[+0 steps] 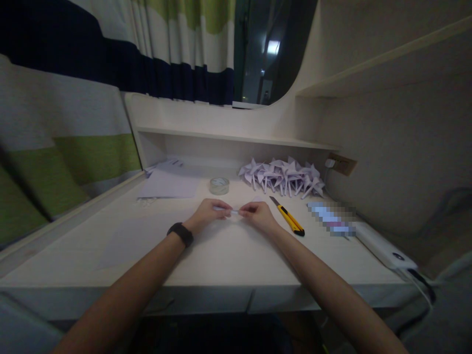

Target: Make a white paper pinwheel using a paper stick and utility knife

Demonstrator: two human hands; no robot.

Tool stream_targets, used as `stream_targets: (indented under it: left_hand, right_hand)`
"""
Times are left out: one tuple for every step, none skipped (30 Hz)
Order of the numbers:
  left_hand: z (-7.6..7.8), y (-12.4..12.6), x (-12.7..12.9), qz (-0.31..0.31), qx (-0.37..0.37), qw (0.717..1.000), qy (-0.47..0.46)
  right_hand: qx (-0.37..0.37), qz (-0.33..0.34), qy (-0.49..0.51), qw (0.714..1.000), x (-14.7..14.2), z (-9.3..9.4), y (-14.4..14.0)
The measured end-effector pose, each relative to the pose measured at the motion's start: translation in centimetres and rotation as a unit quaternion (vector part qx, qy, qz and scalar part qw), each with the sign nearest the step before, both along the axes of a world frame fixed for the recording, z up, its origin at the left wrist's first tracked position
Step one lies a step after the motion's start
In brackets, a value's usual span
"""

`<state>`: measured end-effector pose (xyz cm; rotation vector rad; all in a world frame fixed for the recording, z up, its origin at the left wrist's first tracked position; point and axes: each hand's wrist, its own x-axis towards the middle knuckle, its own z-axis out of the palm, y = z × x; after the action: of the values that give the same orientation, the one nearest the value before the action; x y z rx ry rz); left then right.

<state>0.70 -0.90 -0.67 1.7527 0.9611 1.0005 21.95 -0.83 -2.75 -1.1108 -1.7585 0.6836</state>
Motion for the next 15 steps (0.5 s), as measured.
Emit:
stream_targets:
  left_hand:
    - [0.0, 0.0, 0.0, -0.003, 0.001, 1.0, 0.008]
    - [0.1, -0.1, 0.0, -0.002, 0.004, 1.0, 0.014]
    - [0.1, -0.2, 0.0, 0.001, 0.008, 1.0, 0.019]
    - [0.2, -0.2, 0.0, 0.004, 0.014, 1.0, 0.024]
    - [0.2, -0.3, 0.0, 0.008, 0.019, 0.999, 0.028]
    - [0.2, -0.4, -0.1, 0.012, 0.023, 0.999, 0.031]
    - [0.2, -0.4, -0.1, 0.013, 0.024, 0.999, 0.033]
    - [0.1, -0.3, -0.2, 0.011, 0.022, 0.999, 0.033]
    - [0.0, -0.3, -0.2, 0.008, 0.017, 0.999, 0.029]
    - [-0.2, -0.2, -0.2, 0.007, 0.007, 1.0, 0.02]
    - [-0.4, 0.0, -0.1, 0.008, -0.005, 1.0, 0.005]
    - [-0.6, 0.1, -0.1, 0.011, -0.022, 1.0, -0.016]
    - [-0.9, 0.3, 0.0, 0.017, -0.039, 0.998, -0.044]
    - [-1.1, 0.4, 0.1, 0.024, -0.055, 0.996, -0.073]
    - [-1.3, 0.5, 0.2, 0.028, -0.067, 0.993, -0.097]
  right_hand:
    - [0.008, -0.003, -0.019, 1.0, 0.0, 0.0, 0.0]
    - [0.01, -0.005, -0.032, 0.999, 0.0, -0.1, 0.1]
    - [0.009, -0.005, -0.04, 0.999, 0.0, -0.1, 0.1]
    - [0.009, -0.005, -0.043, 0.999, 0.0, -0.1, 0.1]
    - [0.011, -0.005, -0.044, 0.999, 0.0, -0.2, 0.1]
    - [0.013, -0.004, -0.044, 0.999, 0.0, -0.2, 0.1]
    - [0.015, -0.003, -0.046, 0.999, 0.0, -0.2, 0.1]
    - [0.016, -0.003, -0.05, 0.999, 0.0, -0.1, 0.1]
    - [0.017, -0.005, -0.056, 0.998, 0.0, -0.1, 0.0]
    - [0.023, -0.014, -0.063, 0.998, 0.0, 0.0, -0.1]
    - [0.041, -0.03, -0.074, 0.996, -0.1, 0.1, -0.2]
    - [0.073, -0.048, -0.089, 0.992, -0.1, 0.1, -0.4]
    - [0.117, -0.067, -0.109, 0.985, -0.1, 0.2, -0.6]
    - [0.164, -0.082, -0.132, 0.974, -0.1, 0.3, -0.8]
    - [0.207, -0.087, -0.158, 0.962, -0.2, 0.3, -1.0]
